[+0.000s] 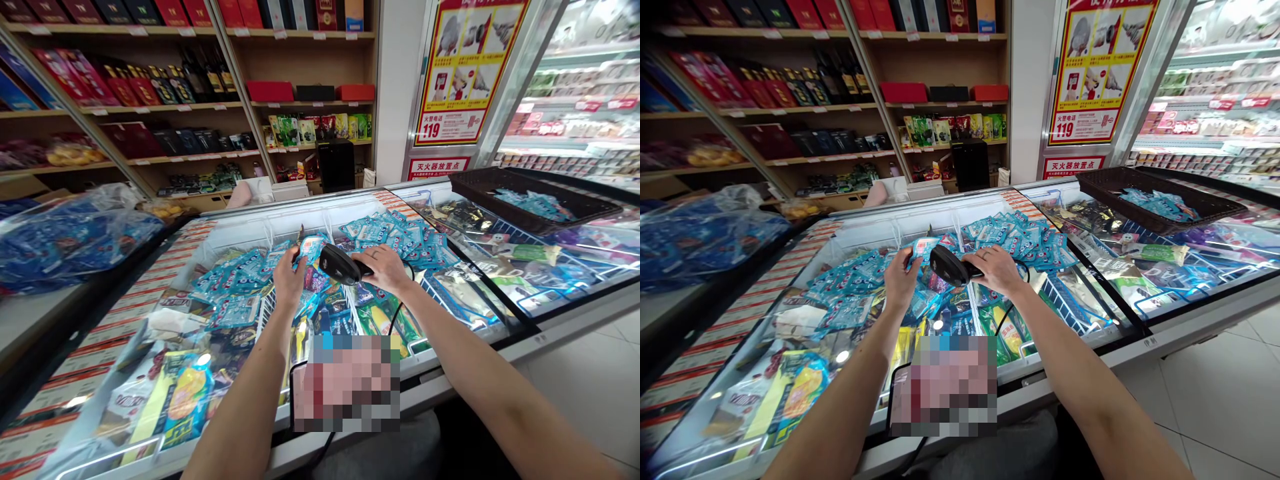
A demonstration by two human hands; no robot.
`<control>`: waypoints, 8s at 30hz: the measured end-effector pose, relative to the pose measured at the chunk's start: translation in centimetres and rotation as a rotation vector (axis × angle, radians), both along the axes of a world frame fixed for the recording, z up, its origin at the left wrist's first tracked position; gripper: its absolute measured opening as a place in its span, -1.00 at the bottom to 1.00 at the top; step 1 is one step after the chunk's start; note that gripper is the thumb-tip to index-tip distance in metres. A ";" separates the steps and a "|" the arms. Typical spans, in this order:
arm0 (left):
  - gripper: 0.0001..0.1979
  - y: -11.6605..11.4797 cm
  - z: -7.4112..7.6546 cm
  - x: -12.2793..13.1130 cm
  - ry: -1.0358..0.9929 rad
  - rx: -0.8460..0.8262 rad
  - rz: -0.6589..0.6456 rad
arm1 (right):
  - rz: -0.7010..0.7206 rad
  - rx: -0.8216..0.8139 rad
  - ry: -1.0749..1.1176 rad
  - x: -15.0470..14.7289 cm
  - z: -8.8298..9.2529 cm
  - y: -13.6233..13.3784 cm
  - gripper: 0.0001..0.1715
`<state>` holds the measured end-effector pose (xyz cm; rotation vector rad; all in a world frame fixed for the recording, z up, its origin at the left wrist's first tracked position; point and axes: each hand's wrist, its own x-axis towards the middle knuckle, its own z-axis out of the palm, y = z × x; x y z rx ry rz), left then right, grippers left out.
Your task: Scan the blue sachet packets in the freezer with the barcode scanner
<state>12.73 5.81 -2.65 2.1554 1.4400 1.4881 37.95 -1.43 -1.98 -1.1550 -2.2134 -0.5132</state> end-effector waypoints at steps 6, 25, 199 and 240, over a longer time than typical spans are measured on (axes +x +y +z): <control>-0.69 0.0 -0.1 0.0 -0.019 -0.015 -0.008 | -0.004 0.002 -0.006 0.0 0.0 0.0 -0.55; -0.70 -1.9 0.6 0.8 0.534 0.051 0.120 | -0.540 -0.037 0.175 1.2 -0.2 0.4 -0.55; -0.15 -6.4 2.4 11.5 0.730 -0.126 -0.390 | -0.649 0.085 0.353 6.4 0.7 -2.3 -0.53; -0.26 -2.7 1.4 4.0 0.596 -0.175 -0.371 | -0.536 0.006 0.143 2.8 2.7 -2.3 -0.60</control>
